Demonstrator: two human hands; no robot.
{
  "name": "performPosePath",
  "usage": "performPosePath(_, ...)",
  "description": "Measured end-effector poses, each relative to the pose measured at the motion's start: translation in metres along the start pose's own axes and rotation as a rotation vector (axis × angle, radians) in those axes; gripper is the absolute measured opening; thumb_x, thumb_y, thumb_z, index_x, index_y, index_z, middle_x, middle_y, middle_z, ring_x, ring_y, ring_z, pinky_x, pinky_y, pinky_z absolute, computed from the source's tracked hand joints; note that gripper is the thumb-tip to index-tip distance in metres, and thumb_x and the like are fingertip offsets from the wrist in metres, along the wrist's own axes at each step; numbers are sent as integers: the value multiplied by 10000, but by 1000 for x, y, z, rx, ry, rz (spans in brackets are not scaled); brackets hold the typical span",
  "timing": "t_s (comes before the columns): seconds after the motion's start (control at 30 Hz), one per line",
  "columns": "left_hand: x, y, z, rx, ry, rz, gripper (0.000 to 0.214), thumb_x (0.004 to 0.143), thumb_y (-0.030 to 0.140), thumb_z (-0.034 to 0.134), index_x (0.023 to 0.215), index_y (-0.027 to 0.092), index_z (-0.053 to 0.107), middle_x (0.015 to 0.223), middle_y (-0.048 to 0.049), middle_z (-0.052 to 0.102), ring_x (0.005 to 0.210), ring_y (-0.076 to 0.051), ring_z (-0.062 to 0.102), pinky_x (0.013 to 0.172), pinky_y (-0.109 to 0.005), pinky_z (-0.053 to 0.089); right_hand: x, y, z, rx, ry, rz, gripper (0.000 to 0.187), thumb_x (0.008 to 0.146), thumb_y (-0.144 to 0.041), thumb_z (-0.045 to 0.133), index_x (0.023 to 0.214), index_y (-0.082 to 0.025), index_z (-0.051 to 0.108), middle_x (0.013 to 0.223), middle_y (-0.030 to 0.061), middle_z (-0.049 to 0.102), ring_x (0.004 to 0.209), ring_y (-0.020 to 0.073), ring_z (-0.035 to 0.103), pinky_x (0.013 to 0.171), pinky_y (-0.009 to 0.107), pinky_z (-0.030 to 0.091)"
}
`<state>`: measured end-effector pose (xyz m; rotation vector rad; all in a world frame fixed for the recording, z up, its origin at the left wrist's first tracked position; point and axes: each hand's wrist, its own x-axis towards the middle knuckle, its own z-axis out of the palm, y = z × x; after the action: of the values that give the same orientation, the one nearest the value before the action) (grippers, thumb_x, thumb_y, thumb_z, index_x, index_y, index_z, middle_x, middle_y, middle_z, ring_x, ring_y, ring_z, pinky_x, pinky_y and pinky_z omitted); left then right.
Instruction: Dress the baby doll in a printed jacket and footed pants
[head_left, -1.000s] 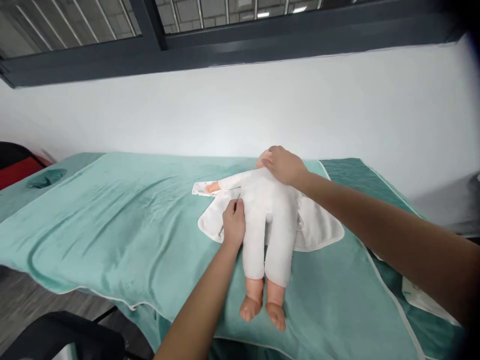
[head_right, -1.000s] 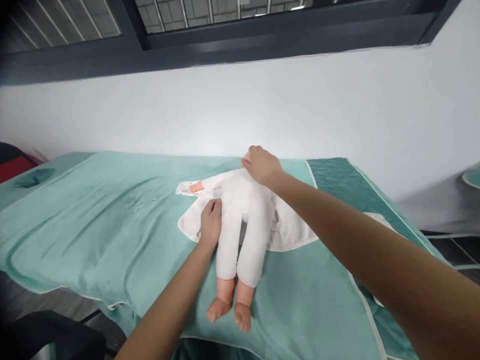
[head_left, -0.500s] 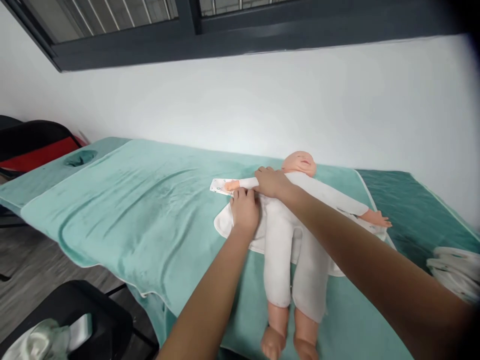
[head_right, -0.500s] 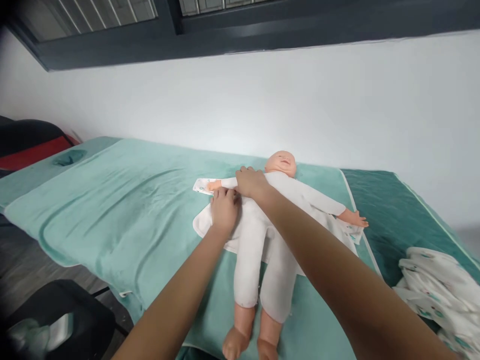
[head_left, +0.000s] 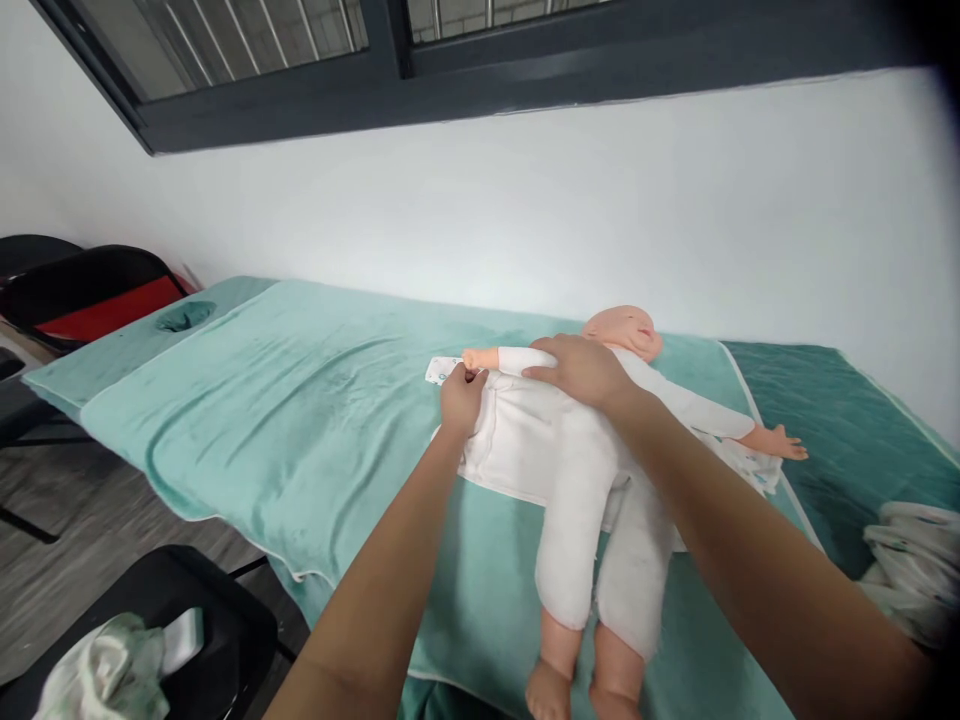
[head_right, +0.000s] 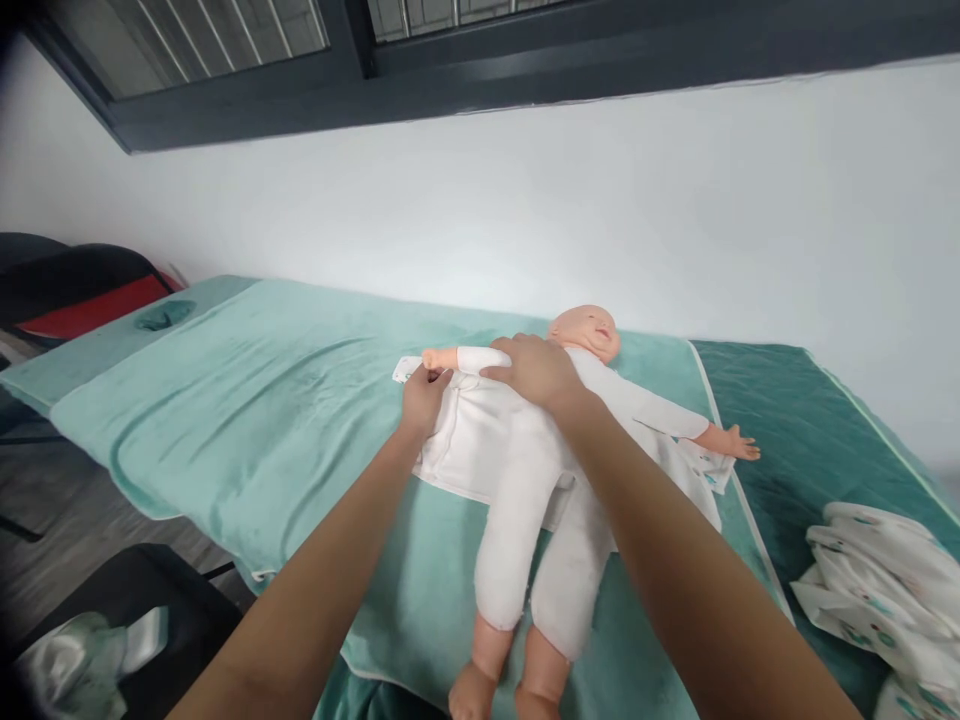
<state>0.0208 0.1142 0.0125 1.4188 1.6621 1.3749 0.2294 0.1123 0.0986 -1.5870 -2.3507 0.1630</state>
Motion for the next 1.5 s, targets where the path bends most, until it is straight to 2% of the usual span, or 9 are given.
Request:
performPosePath(0.23, 1, -4, -3, -208, 15, -33, 67, 777, 217, 567, 829, 183, 592, 839, -6, 657, 749, -135, 567, 704, -252, 443, -2, -7, -2, -120, -54, 73, 442, 940, -597, 458, 1155, -285, 686, 1108, 81, 682, 987, 275, 617, 792, 353, 393)
performPosePath(0.47, -1, -3, -3, -210, 114, -52, 130, 837, 289, 588, 777, 190, 529, 756, 17, 563, 704, -119, 526, 692, -248, 436, -2, -4, -1, -176, -111, 118, 424, 926, -575, 467, 1121, -284, 706, 1080, 88, 689, 961, 274, 622, 763, 360, 401)
performPosePath(0.7, -16, 6, 2, 34, 98, 86, 124, 896, 302, 567, 809, 214, 552, 759, 3, 588, 723, -156, 524, 716, -286, 385, -1, -10, 14, -247, -85, 116, 409, 946, -528, 460, 1127, -253, 703, 1063, 114, 686, 1025, 292, 598, 881, 425, 394)
performPosePath(0.93, -33, 12, 9, 466, -156, 451, 243, 986, 380, 439, 968, 225, 624, 947, -68, 676, 884, -207, 606, 735, -308, 376, 3, -16, 22, -273, -39, 109, 427, 980, -502, 397, 1127, -214, 676, 1061, 126, 676, 1018, 303, 602, 865, 430, 405)
performPosePath(1.07, -31, 12, 8, 497, -4, 414, 307, 1014, 363, 365, 984, 214, 632, 981, -92, 671, 970, -231, 589, 788, -328, 386, -2, -18, 17, -246, 10, 95, 374, 984, -402, 394, 1156, -195, 654, 1092, 131, 679, 1023, 301, 608, 873, 422, 414)
performPosePath(1.17, -25, 9, 5, 536, 125, 328, 262, 995, 347, 418, 961, 201, 633, 970, -99, 660, 973, -252, 567, 841, -349, 394, -17, -14, 8, -147, 112, 136, 349, 977, -347, 398, 1180, -216, 649, 1148, 111, 683, 1058, 287, 605, 888, 406, 427)
performPosePath(1.37, -19, 3, 9, 644, 178, 303, 210, 929, 376, 558, 998, 193, 635, 1061, -106, 635, 1024, -277, 556, 890, -377, 417, -80, 28, 9, 135, 458, 237, 349, 932, -340, 460, 1211, -234, 640, 1255, 90, 645, 1205, 284, 545, 1006, 431, 416)
performPosePath(1.47, -19, 3, 10, 687, 171, 301, 161, 928, 353, 561, 901, 205, 620, 1019, -91, 627, 991, -264, 560, 861, -371, 431, -114, 60, 21, 265, 819, 471, 435, 900, -343, 481, 1293, -190, 592, 1302, 146, 567, 1077, 257, 587, 865, 376, 478)
performPosePath(1.5, -19, 4, 10, 692, 166, 316, 160, 934, 339, 552, 863, 208, 608, 1002, -88, 625, 983, -260, 558, 857, -368, 432, -123, 69, 24, 277, 855, 579, 427, 906, -362, 477, 1264, -175, 615, 1218, 152, 602, 989, 248, 601, 830, 369, 474)
